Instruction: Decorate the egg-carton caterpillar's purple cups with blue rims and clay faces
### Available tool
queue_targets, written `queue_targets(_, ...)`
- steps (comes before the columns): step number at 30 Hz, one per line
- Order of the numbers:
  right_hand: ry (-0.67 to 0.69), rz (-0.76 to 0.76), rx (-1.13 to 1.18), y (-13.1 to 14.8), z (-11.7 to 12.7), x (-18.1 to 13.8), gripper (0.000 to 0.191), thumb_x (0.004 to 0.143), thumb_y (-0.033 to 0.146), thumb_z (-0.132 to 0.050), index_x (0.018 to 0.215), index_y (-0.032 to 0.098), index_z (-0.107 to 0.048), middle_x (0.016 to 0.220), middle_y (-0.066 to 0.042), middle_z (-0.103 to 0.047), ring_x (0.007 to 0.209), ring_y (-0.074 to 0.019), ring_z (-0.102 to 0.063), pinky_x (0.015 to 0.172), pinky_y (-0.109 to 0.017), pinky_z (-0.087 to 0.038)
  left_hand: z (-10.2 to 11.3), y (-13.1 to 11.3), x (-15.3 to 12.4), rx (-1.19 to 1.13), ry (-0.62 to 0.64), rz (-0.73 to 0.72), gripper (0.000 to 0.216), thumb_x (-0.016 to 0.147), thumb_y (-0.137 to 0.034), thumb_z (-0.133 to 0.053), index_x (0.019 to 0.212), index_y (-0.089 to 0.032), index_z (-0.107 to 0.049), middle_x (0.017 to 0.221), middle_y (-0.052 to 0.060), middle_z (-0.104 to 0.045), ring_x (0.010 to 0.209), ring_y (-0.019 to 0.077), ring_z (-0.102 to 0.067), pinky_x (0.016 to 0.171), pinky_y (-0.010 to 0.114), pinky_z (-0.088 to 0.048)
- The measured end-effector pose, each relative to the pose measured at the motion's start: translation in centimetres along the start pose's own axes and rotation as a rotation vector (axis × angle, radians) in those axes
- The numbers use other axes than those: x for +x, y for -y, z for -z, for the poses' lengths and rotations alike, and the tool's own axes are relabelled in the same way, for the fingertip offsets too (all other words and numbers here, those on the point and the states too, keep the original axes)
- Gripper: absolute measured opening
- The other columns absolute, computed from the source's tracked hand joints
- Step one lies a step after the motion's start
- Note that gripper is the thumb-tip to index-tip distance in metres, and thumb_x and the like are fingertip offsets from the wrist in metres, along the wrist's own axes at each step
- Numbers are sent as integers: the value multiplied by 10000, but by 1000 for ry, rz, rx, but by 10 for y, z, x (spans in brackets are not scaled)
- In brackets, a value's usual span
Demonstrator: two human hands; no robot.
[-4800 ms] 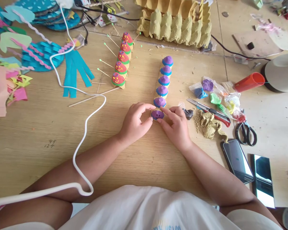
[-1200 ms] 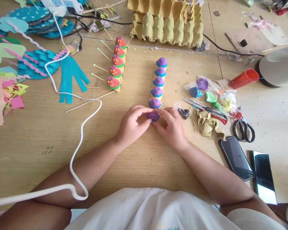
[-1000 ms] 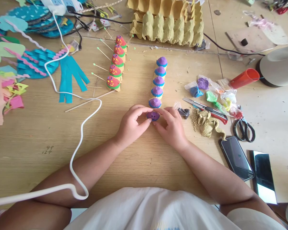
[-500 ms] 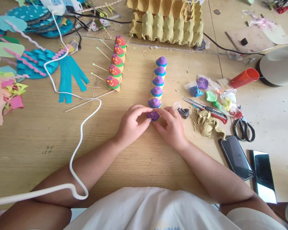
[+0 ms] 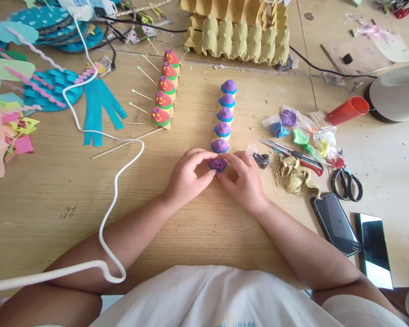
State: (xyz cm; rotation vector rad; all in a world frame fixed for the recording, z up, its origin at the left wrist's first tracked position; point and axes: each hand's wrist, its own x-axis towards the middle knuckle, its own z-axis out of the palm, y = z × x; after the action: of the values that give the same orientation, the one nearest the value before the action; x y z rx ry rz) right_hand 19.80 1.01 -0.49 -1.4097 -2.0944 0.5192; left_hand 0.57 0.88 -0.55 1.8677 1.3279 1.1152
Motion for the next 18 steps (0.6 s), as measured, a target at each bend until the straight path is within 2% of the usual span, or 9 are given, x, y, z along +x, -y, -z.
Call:
queue_targets(4, -7, 8, 10, 1, 0, 0, 456, 907, 277, -674, 1361, 247, -654, 1184, -108, -654, 1108, -300, -625, 993, -469, -510, 0, 0, 1, -2, 9, 0, 313, 861, -135, -764, 1157, -221, -710, 1153, 49, -716, 1067, 192, -666, 909, 324, -568)
queue_targets(10, 4, 13, 35, 2, 1, -1, 462, 899, 271, -679, 1359, 246, -643, 1197, -110, -655, 1126, -300, -626, 1010, -476, -505, -1, 2, 0, -6, -2, -6, 280, 887, -139, -740, 1151, -226, -707, 1151, 52, -716, 1065, 196, -669, 946, 347, -565)
queue_targets(14, -37, 3, 111, 5, 4, -1, 451, 895, 238, -654, 1344, 254, -612, 1153, -94, -658, 1096, -281, -628, 989, -466, -515, -1, 1, 1, -1, -11, 20, 239, 898, -190, -736, 1133, -226, -712, 1129, 52, -726, 1047, 195, -670, 841, 310, -556)
queue_targets(18, -165, -1, 229, 6, 6, 2, 170, 923, 213, -635, 1084, 227, -688, 976, -66, -668, 935, -233, -625, 854, -399, -534, 0, 1, 0, -67, -92, 76, 201, 939, -220, -681, 1137, -214, -714, 1119, 61, -718, 1000, 173, -673, 697, 260, -503)
